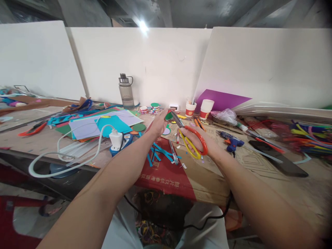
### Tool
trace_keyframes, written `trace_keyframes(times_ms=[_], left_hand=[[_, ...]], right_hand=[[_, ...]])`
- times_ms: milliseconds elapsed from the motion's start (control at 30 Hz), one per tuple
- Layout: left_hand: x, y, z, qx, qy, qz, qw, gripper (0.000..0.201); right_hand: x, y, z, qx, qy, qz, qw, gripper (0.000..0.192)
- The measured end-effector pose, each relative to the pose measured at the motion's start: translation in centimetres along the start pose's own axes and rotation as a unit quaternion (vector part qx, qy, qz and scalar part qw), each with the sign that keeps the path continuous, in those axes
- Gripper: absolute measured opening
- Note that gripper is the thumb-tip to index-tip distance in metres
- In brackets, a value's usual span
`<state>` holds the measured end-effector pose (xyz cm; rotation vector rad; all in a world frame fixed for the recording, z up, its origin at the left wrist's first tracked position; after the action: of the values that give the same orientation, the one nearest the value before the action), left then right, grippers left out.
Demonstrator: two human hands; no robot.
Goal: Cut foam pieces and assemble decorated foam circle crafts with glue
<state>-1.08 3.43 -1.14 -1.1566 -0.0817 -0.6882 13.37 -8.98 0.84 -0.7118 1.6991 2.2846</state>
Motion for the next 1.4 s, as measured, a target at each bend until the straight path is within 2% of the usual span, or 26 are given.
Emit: trace_keyframes(times_ms=[133,400,533,600,767,867,967,1033,1133,1233,1300,1400], left_hand=[[0.1,-0.1,-0.1,-0.008,-0.006,0.013,1.000,0.035],[0.1,-0.1,0.0,-0.011,-0.005,0.015,1.000,0.032],[0.1,-0.1,0.0,-0.018,-0.002,0.019,1.000,0.032],[0.1,0.0,0.0,-0.017,-0.001,0.025,1.000,0.032],[-0.2,0.4,0.2,-0.003,-0.003,0.038,0.999,0.032],[-0.5,0.7,0.4,0.004,-0.008,0.050,0.999,0.031],[-0.9,1.0,0.7,0.004,-0.039,0.056,0.998,0.033],[-1.2,0.9,0.9,-0.005,-0.079,0.055,0.995,0.036],[-1.3,0.5,0.9,-0.043,-0.121,0.052,0.990,0.044],[-1.3,0.0,0.8,-0.082,-0.130,0.040,0.987,0.051],[-1.3,-0.2,0.8,-0.095,-0.134,0.033,0.986,0.053],[-1.4,-0.4,0.9,-0.101,-0.131,0.031,0.986,0.055]], right_hand=[[0.1,-0.3,0.1,0.019,0.012,0.004,1.000,0.039],[-0.4,-0.2,0.3,-0.043,0.011,-0.083,0.996,0.037],[-0.5,0.1,0.3,-0.050,-0.004,-0.106,0.993,0.035],[-0.3,0.2,0.3,-0.033,-0.007,-0.093,0.995,0.031],[0.2,0.4,-0.1,0.096,0.027,-0.003,0.995,0.019],[0.0,0.5,-0.4,0.061,0.072,-0.007,0.995,0.011],[-0.3,0.4,-0.6,0.018,0.107,-0.017,0.994,0.006],[-0.5,0.3,-0.4,0.033,0.093,-0.036,0.994,0.008],[-1.2,0.3,0.0,0.031,0.012,-0.134,0.990,0.016],[-2.1,-0.1,0.5,-0.022,-0.078,-0.280,0.957,0.029],[-2.6,-0.6,0.8,-0.029,-0.094,-0.343,0.934,0.035],[-2.8,-1.3,1.0,-0.027,-0.088,-0.391,0.916,0.040]])
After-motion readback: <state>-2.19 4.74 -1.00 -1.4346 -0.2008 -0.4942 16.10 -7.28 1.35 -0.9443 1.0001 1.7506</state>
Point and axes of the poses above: each hand's wrist, its own z-axis towards the middle knuckle, its own x-axis out of the palm, y = z × x, the point moved 1 cm from there along z, towards the middle knuckle, and after that the axes turned 2 degrees about y, right-handed, at the moved point
